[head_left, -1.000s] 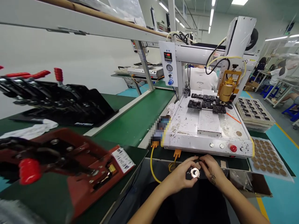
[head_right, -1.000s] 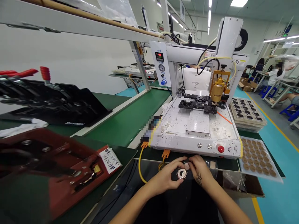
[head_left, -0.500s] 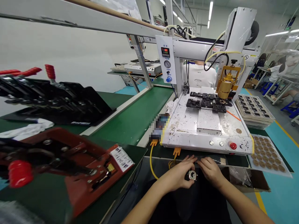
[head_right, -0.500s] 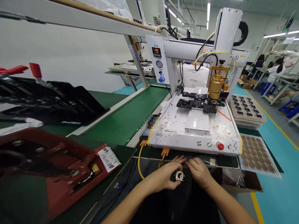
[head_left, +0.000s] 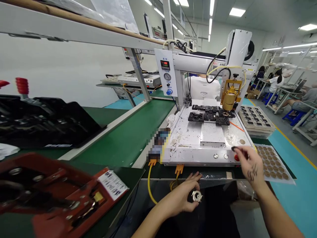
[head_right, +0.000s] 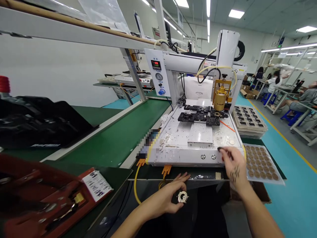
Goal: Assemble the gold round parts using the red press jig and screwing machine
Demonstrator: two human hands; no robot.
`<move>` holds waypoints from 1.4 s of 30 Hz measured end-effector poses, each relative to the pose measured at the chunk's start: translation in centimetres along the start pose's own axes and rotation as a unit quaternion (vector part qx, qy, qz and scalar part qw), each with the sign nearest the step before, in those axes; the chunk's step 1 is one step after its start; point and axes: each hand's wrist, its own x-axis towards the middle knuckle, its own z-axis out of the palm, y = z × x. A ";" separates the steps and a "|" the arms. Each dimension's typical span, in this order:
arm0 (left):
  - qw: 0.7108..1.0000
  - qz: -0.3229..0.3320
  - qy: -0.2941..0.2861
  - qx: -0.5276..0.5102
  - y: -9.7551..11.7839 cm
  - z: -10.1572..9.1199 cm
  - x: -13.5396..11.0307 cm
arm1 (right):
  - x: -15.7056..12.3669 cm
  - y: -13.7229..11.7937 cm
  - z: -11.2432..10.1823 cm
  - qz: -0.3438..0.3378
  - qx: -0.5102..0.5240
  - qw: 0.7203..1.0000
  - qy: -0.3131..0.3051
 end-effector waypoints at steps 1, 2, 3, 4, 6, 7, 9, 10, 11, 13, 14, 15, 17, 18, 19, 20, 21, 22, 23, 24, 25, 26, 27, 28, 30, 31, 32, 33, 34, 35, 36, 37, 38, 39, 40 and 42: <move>1.000 0.002 0.004 0.000 -0.1 0.1 0.0 | 2.1 0.9 -0.6 0.003 -0.015 1.000 -0.008; 1.000 0.005 0.006 0.000 -0.1 0.3 -0.1 | 3.9 1.8 -1.0 0.000 -0.027 0.999 -0.021; 1.000 0.007 0.008 0.001 -0.2 0.4 -0.1 | 5.2 2.5 -1.2 -0.009 -0.035 0.999 -0.032; 1.000 0.008 0.010 0.001 -0.1 0.5 -0.1 | 6.1 2.9 -1.4 -0.021 -0.039 0.998 -0.038; 1.000 0.010 0.014 -0.002 0.0 0.6 -0.2 | 6.3 2.9 -1.2 -0.035 -0.053 0.998 -0.030; 1.000 0.012 0.016 -0.006 0.2 0.7 -0.2 | 5.6 2.4 -1.0 -0.040 -0.056 0.997 -0.020; 1.000 0.016 0.023 -0.013 0.5 0.8 -0.2 | 2.9 0.6 0.1 -0.065 -0.029 0.997 -0.010; 0.999 0.015 0.027 -0.015 0.7 0.8 -0.2 | 1.2 -0.5 1.0 -0.085 0.008 0.996 -0.025; 0.999 0.011 0.030 -0.017 1.0 0.7 -0.2 | -0.6 -1.6 2.1 -0.113 0.062 0.990 -0.055; 0.999 -0.003 0.035 -0.020 1.4 0.4 -0.1 | -4.0 -3.4 4.8 -0.151 0.169 0.957 -0.183; 0.999 -0.010 0.039 -0.025 1.6 0.1 -0.1 | -5.4 -3.9 6.3 -0.149 0.195 0.942 -0.227; 0.998 -0.015 0.044 -0.033 1.7 -0.2 -0.2 | -6.5 -4.2 7.8 -0.144 0.206 0.937 -0.243; 0.996 -0.017 0.059 -0.059 1.9 -0.8 -0.4 | -7.9 -4.0 10.3 -0.118 0.203 0.942 -0.238; 0.995 -0.015 0.069 -0.069 2.0 -1.0 -0.7 | -8.2 -3.7 11.2 -0.107 0.197 0.948 -0.226; 0.994 -0.013 0.079 -0.073 1.9 -1.1 -0.9 | -8.4 -3.4 11.8 -0.097 0.191 0.952 -0.218; 0.994 -0.010 0.090 -0.069 1.9 -1.2 -1.2 | -8.5 -3.0 12.2 -0.093 0.185 0.955 -0.213; 0.993 -0.010 0.100 -0.059 1.8 -1.1 -1.4 | -8.5 -2.8 12.3 -0.093 0.179 0.956 -0.214; 0.993 -0.012 0.105 -0.047 1.6 -1.0 -1.6 | -8.6 -2.7 12.4 -0.098 0.172 0.956 -0.217; 0.994 -0.017 0.105 -0.035 1.5 -0.8 -1.8 | -8.7 -2.7 12.3 -0.104 0.164 0.956 -0.221; 0.994 -0.023 0.100 -0.025 1.4 -0.7 -1.9 | -8.8 -2.8 12.3 -0.112 0.155 0.955 -0.225; 0.995 -0.030 0.094 -0.016 1.3 -0.5 -2.0 | -9.0 -3.0 12.2 -0.120 0.145 0.955 -0.228; 0.996 -0.037 0.086 -0.006 1.2 -0.3 -1.9 | -9.2 -3.2 12.2 -0.128 0.134 0.956 -0.229; 0.996 -0.041 0.081 0.004 1.2 -0.2 -1.9 | -9.4 -3.3 12.3 -0.135 0.124 0.956 -0.227; 0.996 -0.044 0.077 0.014 1.2 -0.2 -1.8 | -9.6 -3.4 12.4 -0.144 0.115 0.957 -0.225; 0.996 -0.046 0.070 0.029 1.3 -0.2 -1.6 | -10.0 -3.2 12.8 -0.162 0.102 0.957 -0.217; 0.996 -0.046 0.065 0.034 1.4 -0.3 -1.5 | -10.3 -3.0 13.0 -0.173 0.100 0.957 -0.212; 0.996 -0.048 0.059 0.037 1.6 -0.4 -1.5 | -10.5 -2.7 13.3 -0.186 0.101 0.955 -0.207; 0.997 -0.050 0.052 0.040 1.8 -0.6 -1.5 | -10.7 -2.4 13.5 -0.200 0.104 0.953 -0.202; 0.997 -0.052 0.045 0.040 2.0 -0.8 -1.5 | -10.9 -2.0 13.7 -0.215 0.110 0.950 -0.198; 0.997 -0.053 0.038 0.037 2.2 -1.0 -1.5 | -11.2 -1.6 13.8 -0.231 0.119 0.946 -0.195; 0.998 -0.053 0.030 0.033 2.3 -1.3 -1.5 | -11.4 -1.3 14.0 -0.246 0.129 0.941 -0.195; 0.998 -0.053 0.024 0.028 2.4 -1.5 -1.5 | -11.7 -1.0 14.0 -0.259 0.139 0.936 -0.196; 0.998 -0.053 0.018 0.024 2.5 -1.6 -1.5 | -12.1 -0.8 13.9 -0.265 0.149 0.932 -0.197; 0.998 -0.052 0.014 0.021 2.5 -1.8 -1.5 | -12.6 -0.7 13.7 -0.265 0.157 0.931 -0.197; 0.998 -0.051 0.012 0.020 2.4 -1.8 -1.6 | -13.3 -0.6 13.4 -0.257 0.163 0.932 -0.196; 0.999 -0.047 0.015 0.020 2.2 -1.7 -1.6 | -14.9 -0.3 12.2 -0.218 0.168 0.943 -0.187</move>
